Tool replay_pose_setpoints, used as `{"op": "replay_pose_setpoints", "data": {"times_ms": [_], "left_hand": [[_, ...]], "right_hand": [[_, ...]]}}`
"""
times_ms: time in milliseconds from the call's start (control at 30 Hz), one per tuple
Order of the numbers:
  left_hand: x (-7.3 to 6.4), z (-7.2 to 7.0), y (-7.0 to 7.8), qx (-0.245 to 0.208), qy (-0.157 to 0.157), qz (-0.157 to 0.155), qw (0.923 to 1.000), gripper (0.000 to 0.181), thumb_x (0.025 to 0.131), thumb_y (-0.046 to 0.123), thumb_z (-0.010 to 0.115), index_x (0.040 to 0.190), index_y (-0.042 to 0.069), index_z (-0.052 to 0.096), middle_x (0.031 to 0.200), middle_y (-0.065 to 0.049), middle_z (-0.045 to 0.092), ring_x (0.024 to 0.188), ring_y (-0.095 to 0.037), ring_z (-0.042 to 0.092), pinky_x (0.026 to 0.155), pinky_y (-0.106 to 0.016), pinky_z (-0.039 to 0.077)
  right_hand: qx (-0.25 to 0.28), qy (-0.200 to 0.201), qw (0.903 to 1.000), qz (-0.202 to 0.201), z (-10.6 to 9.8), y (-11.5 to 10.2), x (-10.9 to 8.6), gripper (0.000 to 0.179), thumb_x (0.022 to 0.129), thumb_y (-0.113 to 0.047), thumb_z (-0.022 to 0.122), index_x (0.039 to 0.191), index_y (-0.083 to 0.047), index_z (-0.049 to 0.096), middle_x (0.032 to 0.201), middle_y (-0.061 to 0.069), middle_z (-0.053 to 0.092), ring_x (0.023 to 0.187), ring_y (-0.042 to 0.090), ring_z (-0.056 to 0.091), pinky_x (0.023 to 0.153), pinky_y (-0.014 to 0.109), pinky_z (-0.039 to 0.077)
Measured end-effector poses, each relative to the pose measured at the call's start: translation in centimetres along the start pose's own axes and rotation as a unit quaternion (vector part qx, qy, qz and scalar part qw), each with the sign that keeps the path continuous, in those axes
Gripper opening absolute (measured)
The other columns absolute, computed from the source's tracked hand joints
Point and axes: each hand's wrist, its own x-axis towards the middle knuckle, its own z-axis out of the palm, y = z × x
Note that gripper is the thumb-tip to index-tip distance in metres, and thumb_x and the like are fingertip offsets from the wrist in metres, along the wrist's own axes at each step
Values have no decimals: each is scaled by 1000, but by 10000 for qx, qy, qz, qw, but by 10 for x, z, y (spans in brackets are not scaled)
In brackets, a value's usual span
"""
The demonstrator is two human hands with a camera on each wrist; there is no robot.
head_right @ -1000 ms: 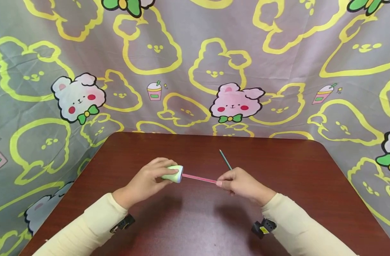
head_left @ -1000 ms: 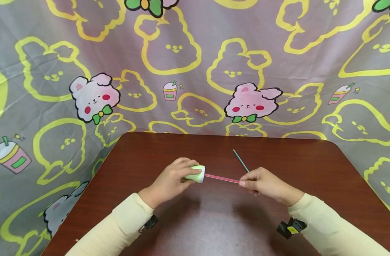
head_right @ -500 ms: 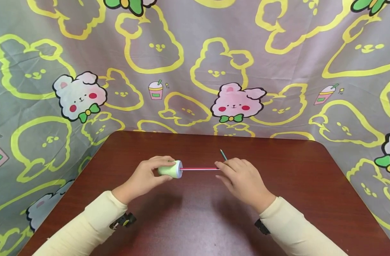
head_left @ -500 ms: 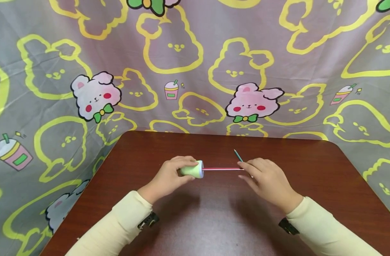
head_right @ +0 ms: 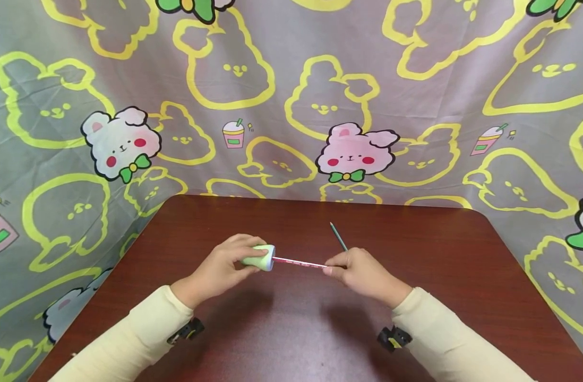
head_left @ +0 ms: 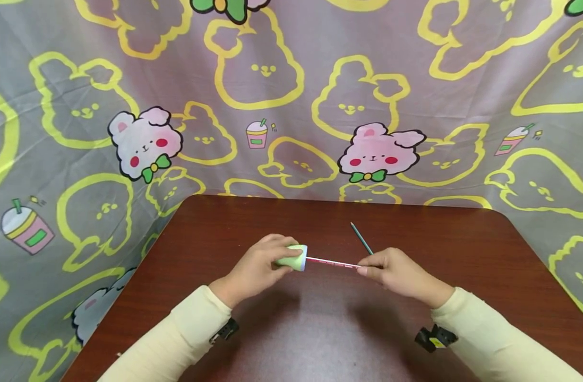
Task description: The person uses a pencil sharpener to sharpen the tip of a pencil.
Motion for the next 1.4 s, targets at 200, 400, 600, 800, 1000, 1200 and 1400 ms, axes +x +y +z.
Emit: {"op": "replay_pose_setpoints", "data": {"times_ms": [200, 400, 600, 800, 1000, 1200, 1400], "left_hand": [[2, -1, 2, 211, 50, 227, 9995, 37, 69, -3, 83, 104, 4, 74, 112, -10, 69, 108, -26, 59, 83, -28, 54], [1, 0, 0, -393, 22, -569, 9976, 38, 71, -2, 82, 107, 3, 73, 112, -10, 68, 108, -26, 60, 82, -29, 54], [-1, -8, 2, -1338, -229, -1518, 9790, 39, 74, -1, 80, 111, 2, 71, 114, -9, 68, 106, -24, 62, 80, -28, 51], [-1, -11, 4, -1712, -624, -1882, 9651, 37, 76, 0, 78, 112, 2, 70, 116, -11, 67, 106, -24, 62, 83, -26, 50], [-1, -8, 4, -624, -388, -721, 9947, 38, 73, -1, 80, 110, 3, 71, 115, -10, 68, 108, -25, 61, 85, -31, 52], [2, -6, 3, 270, -92, 163, 9995, 39, 70, -3, 82, 107, 5, 74, 113, -10, 69, 108, -26, 60, 87, -35, 52], [1, -5, 1, -96, -124, -586, 9982, 38, 72, -1, 81, 109, 3, 73, 112, -9, 68, 108, -26, 61, 86, -34, 52]], "right_hand": [[1079, -848, 9823, 1279, -6, -2, 3, 20, 95, -20, 60, 97, -4, 71, 67, -1, 58, 62, 14, 55, 55, 28, 47], [-1310, 735, 9885, -191, 1, -2, 0, 41, 94, -41, 60, 117, -9, 67, 102, 0, 67, 88, 17, 61, 74, 38, 50], [-3241, 2605, 8654, -2795, 6, 6, 2, 37, 103, -29, 45, 95, -3, 70, 77, 2, 63, 67, 20, 57, 60, 37, 48], [-3526, 2961, 8056, -3727, 7, 4, 4, 26, 99, -9, 47, 84, 0, 67, 63, 2, 52, 54, 18, 46, 47, 30, 40], [-1923, 1268, 9538, -1928, 6, -3, -2, 26, 98, -21, 55, 80, -8, 69, 60, -8, 54, 53, 5, 47, 47, 24, 42], [87, -612, 9941, 894, -2, -8, 1, 17, 94, -15, 61, 79, -12, 69, 58, -10, 46, 53, 3, 41, 52, 23, 37], [-1815, 650, 9810, -210, 2, -3, 1, 25, 88, -28, 70, 106, -10, 71, 90, -7, 64, 76, 8, 57, 66, 32, 49]]}}
